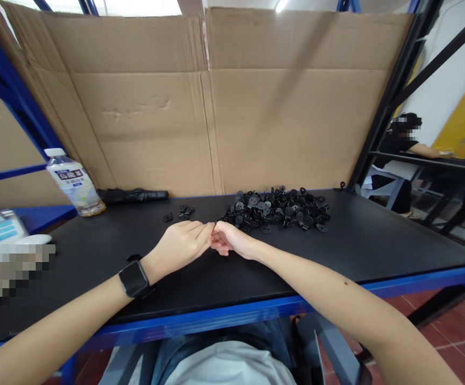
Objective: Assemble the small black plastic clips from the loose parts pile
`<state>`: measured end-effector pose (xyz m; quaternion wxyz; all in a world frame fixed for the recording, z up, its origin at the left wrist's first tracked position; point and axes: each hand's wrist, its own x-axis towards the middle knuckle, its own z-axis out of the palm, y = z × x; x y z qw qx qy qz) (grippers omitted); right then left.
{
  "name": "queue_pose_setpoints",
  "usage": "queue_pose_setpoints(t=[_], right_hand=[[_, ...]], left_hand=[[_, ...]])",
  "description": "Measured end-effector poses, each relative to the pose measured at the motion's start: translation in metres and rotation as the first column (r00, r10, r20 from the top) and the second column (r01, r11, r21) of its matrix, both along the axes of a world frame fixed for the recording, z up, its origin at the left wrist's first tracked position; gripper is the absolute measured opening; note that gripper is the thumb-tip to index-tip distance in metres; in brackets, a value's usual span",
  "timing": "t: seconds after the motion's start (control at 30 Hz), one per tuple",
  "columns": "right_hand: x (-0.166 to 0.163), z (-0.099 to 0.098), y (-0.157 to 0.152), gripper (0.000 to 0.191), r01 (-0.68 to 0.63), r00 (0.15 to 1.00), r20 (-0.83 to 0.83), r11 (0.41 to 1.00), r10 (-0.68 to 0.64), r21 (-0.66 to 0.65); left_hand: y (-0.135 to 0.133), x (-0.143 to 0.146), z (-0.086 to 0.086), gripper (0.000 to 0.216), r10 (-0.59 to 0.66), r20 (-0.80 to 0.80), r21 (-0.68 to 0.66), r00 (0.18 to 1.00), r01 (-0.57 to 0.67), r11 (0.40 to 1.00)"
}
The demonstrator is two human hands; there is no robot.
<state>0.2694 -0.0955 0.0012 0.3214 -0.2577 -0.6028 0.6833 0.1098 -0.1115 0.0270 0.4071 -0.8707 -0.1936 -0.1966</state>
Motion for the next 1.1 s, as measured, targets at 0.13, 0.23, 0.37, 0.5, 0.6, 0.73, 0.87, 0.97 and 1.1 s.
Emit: queue_pose_setpoints(t=[0.13,0.23,0.37,0.5,0.6,0.73,0.87,0.97,1.1], right_hand=[[-0.002,0.000,0.000,0.018,0.042,0.999,0.009,0.999,-0.042,-0.012],[-0.003,0.000,-0.002,0.020,0.089,0.995,0.043,0.996,-0.089,0.000],[-0.004,-0.002,-0.003,0.024,0.092,0.991,0.094,0.992,-0.100,0.084],[-0.003,-0.005,-0.002,0.025,0.113,0.985,0.116,0.984,-0.129,0.136],[-0.003,-0.007,-0.002,0.025,0.126,0.982,0.118,0.980,-0.144,0.153],[-0.003,-0.009,-0.003,0.021,0.128,0.976,0.148,0.969,-0.160,0.210],[-0.003,-0.005,-0.005,0.018,0.086,0.978,0.166,0.967,-0.127,0.238],[0.000,0.002,-0.006,0.028,0.009,0.993,0.118,0.994,-0.022,0.107],[0.002,0.007,-0.006,0.036,-0.027,0.998,0.060,0.999,0.029,-0.026]], left_hand=[[0.003,-0.002,-0.001,0.010,-0.024,-0.010,-0.027,1.000,0.024,0.999],[0.003,-0.002,-0.003,0.012,-0.019,-0.038,-0.002,0.999,0.019,1.000],[0.001,-0.001,-0.004,0.014,-0.005,-0.080,0.027,0.997,0.008,1.000],[0.002,-0.002,-0.005,0.013,-0.029,-0.085,0.048,0.996,0.033,0.998],[0.003,-0.004,-0.006,0.013,-0.043,-0.090,0.057,0.995,0.048,0.997],[0.004,-0.007,-0.001,0.015,-0.062,-0.058,0.040,0.996,0.064,0.997],[0.005,-0.011,0.006,0.016,-0.033,0.059,-0.038,0.998,0.035,0.999],[0.008,-0.012,0.007,0.017,-0.018,0.098,-0.072,0.995,0.025,0.997],[0.013,-0.014,0.006,0.019,0.005,0.173,-0.122,0.985,0.017,0.992]])
